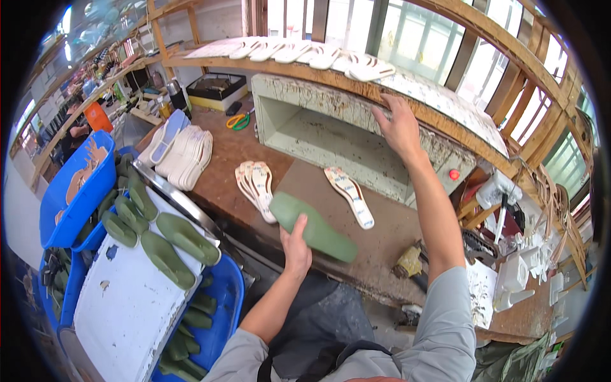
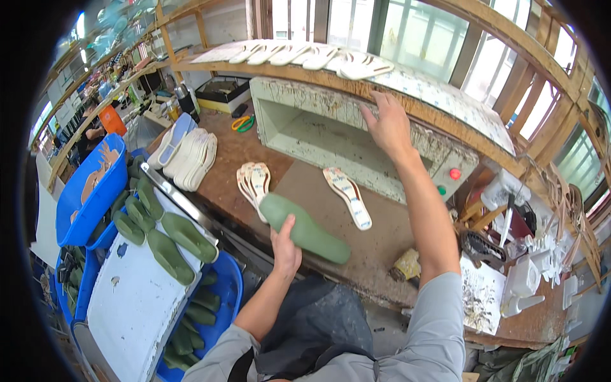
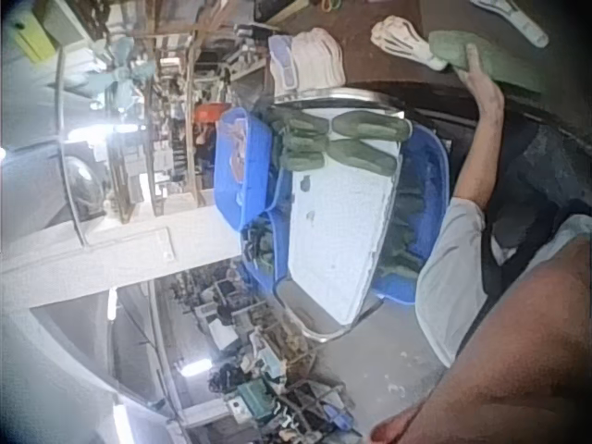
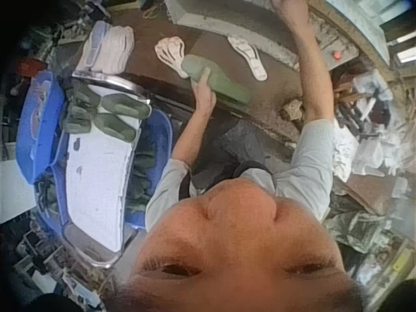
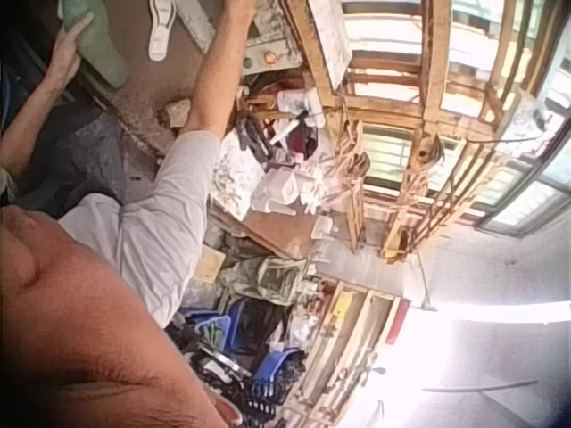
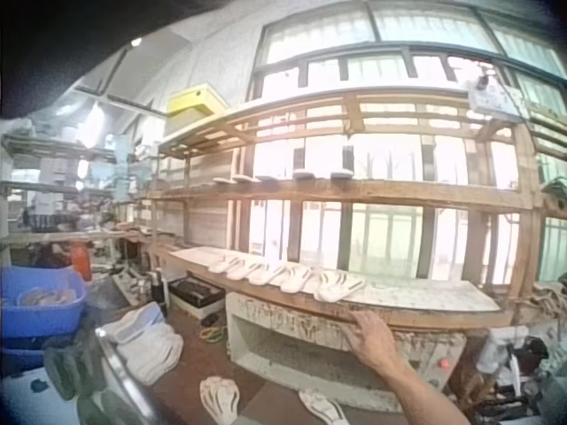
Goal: Manually assemble shoe components using a plastic last, insoles, and a pneumatic stapler.
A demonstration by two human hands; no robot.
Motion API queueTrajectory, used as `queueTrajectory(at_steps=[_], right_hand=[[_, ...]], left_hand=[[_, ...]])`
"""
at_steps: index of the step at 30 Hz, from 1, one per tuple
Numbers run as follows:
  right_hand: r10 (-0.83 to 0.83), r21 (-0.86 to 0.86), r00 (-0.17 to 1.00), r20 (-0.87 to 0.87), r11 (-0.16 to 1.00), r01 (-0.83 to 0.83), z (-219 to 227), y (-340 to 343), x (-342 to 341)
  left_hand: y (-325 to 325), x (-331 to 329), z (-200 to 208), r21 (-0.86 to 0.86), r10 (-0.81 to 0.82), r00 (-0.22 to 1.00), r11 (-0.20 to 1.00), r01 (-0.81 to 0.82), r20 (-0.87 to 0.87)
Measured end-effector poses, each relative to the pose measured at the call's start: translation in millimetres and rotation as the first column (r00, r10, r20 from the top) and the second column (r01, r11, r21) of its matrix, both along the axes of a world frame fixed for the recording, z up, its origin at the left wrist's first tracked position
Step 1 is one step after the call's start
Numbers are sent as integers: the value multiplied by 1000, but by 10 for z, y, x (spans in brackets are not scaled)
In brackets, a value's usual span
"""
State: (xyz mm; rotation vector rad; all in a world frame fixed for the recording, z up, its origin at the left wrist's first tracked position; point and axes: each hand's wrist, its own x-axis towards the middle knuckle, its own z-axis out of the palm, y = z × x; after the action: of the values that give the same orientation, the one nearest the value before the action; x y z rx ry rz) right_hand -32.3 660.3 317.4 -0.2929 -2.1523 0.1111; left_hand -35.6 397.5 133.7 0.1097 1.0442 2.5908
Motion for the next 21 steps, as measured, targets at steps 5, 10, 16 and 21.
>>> queueTrajectory(at_steps=[5,10,16,21], right_hand=[[-9,57,997,75,998,5,277,284,-540],[150,-33,982,112,989,-147,177,-15,-627],[525,-584,708,473,788,-194,-1530,-1236,-1023],[346,-495,694,632,869,18,-2076,-1952,-1295]], left_hand=[[-206,-261,-85,-54,-155,987,987,153,-40],[-76,-284,32,26,-216,967,975,221,-136],[-514,-92,-138,154,-147,985,975,160,-93],[-1186,-1,19,103,-69,996,992,75,-61]])
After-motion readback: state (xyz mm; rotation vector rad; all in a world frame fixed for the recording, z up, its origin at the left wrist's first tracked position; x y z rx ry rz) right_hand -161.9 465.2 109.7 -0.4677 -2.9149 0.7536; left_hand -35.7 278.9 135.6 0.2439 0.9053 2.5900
